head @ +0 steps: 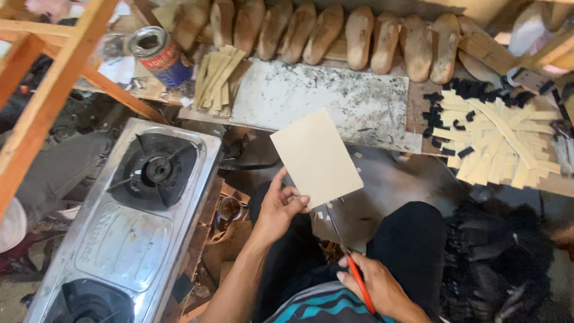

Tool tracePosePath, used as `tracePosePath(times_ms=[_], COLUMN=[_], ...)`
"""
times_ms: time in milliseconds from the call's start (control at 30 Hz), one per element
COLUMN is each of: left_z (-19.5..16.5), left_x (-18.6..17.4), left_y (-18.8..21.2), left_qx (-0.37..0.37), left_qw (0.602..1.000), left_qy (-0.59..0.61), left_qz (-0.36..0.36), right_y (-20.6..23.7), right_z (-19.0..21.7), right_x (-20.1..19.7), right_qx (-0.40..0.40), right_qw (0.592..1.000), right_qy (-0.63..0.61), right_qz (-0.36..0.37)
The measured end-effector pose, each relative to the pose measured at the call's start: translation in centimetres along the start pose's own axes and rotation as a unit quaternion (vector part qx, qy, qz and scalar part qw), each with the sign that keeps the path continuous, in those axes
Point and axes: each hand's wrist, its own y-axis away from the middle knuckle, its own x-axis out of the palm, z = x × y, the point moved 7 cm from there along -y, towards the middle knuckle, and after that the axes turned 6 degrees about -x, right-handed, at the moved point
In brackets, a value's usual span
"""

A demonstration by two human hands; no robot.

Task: The person sits on the floor of a workshop and cuts a sheet of cardboard into strips using red-handled scissors. They trim pieces off the sheet, set cut strips on the workbench, and reach for more cardboard pieces from the bench while small offcuts fall to the floor.

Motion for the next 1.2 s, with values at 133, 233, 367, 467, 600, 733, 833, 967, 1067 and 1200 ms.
tracePosePath(times_ms=[133, 233, 367, 467, 600, 733, 833, 967, 1067, 1200], left_z=[1.1, 1.5, 2.3, 3.0, 3.5, 3.7, 3.6, 3.7, 3.6, 3.6], left_x=[1.7, 2.6, 3.1, 3.7, 4.4, 4.6, 4.8, 5.2, 5.6, 6.2], left_y=[-0.6, -1.2, -2.2, -2.5, -2.9, -3.1, -3.0, -2.8, -2.7, -2.4], left_qx=[-0.037, -0.039, -0.043, -0.05, -0.053, -0.063, -0.063, -0.084, -0.089, -0.087], left_qw=[0.998, 0.996, 0.996, 0.995, 0.994, 0.994, 0.994, 0.992, 0.992, 0.991], left_qy=[-0.011, 0.005, -0.005, 0.005, 0.005, -0.011, -0.023, -0.027, -0.045, -0.058], left_qz=[0.048, 0.079, 0.079, 0.083, 0.096, 0.093, 0.091, 0.086, 0.083, 0.084], right_y=[-1.5, -2.3, -2.6, -2.4, -2.4, -2.7, -2.6, -2.4, -2.2, -2.0], right_z=[2.1, 2.7, 2.3, 2.1, 0.8, 0.0, -0.7, -0.9, -0.7, -0.6], right_x=[-1.3, -1.8, -2.5, -2.9, -3.0, -2.9, -2.8, -3.0, -3.1, -3.4], right_qx=[0.028, 0.046, 0.047, 0.009, 0.011, -0.015, -0.011, -0.018, -0.009, 0.026], right_qw=[0.999, 0.998, 0.999, 1.0, 1.0, 1.0, 1.0, 1.0, 1.0, 0.999], right_qy=[0.025, 0.037, 0.02, -0.014, -0.023, -0.014, -0.016, -0.017, -0.019, -0.017], right_qz=[-0.004, -0.007, 0.0, -0.003, 0.003, 0.006, 0.015, 0.014, 0.013, 0.006])
